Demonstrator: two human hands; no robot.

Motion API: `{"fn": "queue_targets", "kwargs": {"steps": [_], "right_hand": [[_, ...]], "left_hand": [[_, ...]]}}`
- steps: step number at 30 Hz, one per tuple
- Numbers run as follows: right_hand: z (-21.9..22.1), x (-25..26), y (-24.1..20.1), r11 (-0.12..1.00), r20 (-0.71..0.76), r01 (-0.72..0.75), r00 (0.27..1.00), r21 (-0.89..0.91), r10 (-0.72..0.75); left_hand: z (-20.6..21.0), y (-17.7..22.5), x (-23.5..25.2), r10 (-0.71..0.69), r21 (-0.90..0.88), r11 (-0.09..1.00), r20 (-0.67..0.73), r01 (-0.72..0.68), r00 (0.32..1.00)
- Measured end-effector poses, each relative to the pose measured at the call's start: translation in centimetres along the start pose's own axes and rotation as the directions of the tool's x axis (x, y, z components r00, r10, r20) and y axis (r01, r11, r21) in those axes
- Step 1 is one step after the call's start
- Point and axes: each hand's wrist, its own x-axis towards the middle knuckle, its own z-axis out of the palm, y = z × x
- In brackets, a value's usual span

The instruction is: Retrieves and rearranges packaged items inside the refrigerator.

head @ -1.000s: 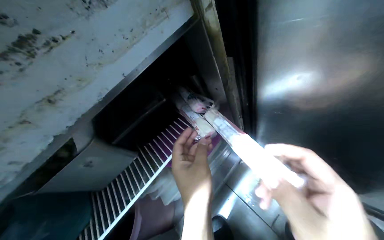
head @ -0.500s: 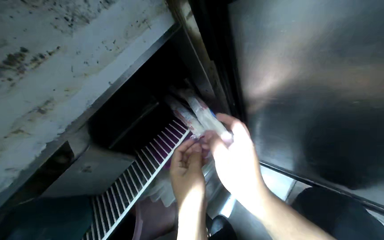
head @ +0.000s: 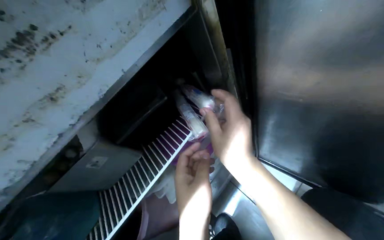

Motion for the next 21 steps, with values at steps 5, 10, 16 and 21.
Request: {"fn": "queue_targets", "kwargs": {"steps": [5, 10, 16, 21], "right_hand": [[2.2, 2.7, -0.8, 0.979, 0.132, -0.089, 0.985, -0.183, 0.115], [2.7, 5.9, -1.9, 0.944, 0.370, -0.035, 0.915, -0.329, 0.163], [4.4, 8.1, -6.2, 0.811, 0.546, 0.181, 0.816, -0.556, 0.192], [5.1, 9.0, -7.0, 0.729, 0.660, 0.336, 0.722, -0.597, 0.208]], "left_hand": [[-0.2, 0.2, -0.2, -0.005, 0.049, 0.999, 0.003, 0.005, 1.000], [-0.4, 0.1, -0.6, -0.011, 0.069, 0.998, 0.025, 0.009, 1.000], [-0.8, 0.5, -1.5, 0.018, 0.095, 0.995, 0.047, -0.023, 0.999], [-1.3, 0.7, -2.0, 0.009, 0.200, 0.980, 0.064, -0.022, 0.998]]}}
